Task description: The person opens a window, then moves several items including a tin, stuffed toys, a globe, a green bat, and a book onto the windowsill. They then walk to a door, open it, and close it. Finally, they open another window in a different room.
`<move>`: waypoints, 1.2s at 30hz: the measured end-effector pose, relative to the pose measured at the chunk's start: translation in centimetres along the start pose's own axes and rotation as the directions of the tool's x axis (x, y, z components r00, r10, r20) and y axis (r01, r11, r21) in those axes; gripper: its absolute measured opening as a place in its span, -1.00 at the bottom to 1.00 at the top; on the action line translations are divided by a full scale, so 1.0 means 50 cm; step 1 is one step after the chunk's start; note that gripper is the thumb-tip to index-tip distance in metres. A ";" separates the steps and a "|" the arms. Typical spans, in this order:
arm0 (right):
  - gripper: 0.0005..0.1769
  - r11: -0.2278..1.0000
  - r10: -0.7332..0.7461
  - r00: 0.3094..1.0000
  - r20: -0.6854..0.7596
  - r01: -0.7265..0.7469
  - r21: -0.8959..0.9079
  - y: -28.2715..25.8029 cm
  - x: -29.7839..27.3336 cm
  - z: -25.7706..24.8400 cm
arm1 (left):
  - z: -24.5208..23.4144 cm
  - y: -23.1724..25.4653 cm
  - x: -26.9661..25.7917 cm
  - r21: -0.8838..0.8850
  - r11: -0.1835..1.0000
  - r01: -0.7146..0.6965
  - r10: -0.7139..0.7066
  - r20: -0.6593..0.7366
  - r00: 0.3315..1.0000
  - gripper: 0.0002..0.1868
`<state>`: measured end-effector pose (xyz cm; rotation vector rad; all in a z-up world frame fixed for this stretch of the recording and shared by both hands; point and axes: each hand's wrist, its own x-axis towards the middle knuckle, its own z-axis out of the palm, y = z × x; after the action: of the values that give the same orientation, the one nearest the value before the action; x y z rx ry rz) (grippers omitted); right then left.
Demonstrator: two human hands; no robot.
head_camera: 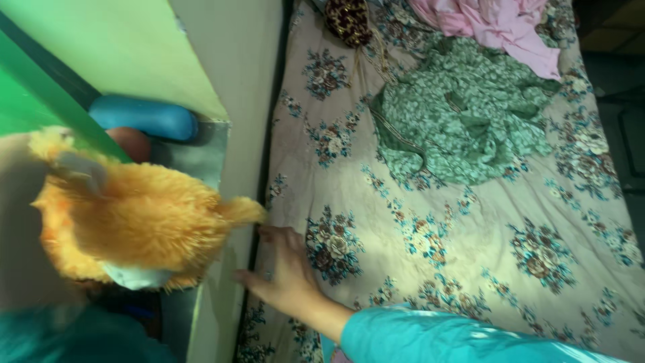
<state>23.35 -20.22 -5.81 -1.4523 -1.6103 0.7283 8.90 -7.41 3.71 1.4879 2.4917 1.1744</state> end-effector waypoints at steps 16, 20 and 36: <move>-0.58 0.609 0.783 0.583 0.218 -0.790 -0.075 0.392 -0.377 -0.245 | -0.010 -0.101 -0.721 0.015 0.976 -0.217 0.126 0.774 0.620 -0.70; -0.48 0.529 0.845 0.492 0.209 -0.827 -0.192 0.459 -0.483 -0.246 | 0.044 -0.254 -0.855 0.361 0.894 -0.265 -0.243 0.888 0.389 -0.35; -0.04 0.440 0.898 0.422 0.123 -0.862 -0.252 0.547 -0.693 -0.213 | 0.117 -0.428 -0.932 0.464 0.874 0.142 -0.482 0.798 0.362 0.06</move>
<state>45.86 -50.86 -30.64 -2.4506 -0.9211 1.4446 20.48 -45.13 -29.61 1.0797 1.9852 -0.1934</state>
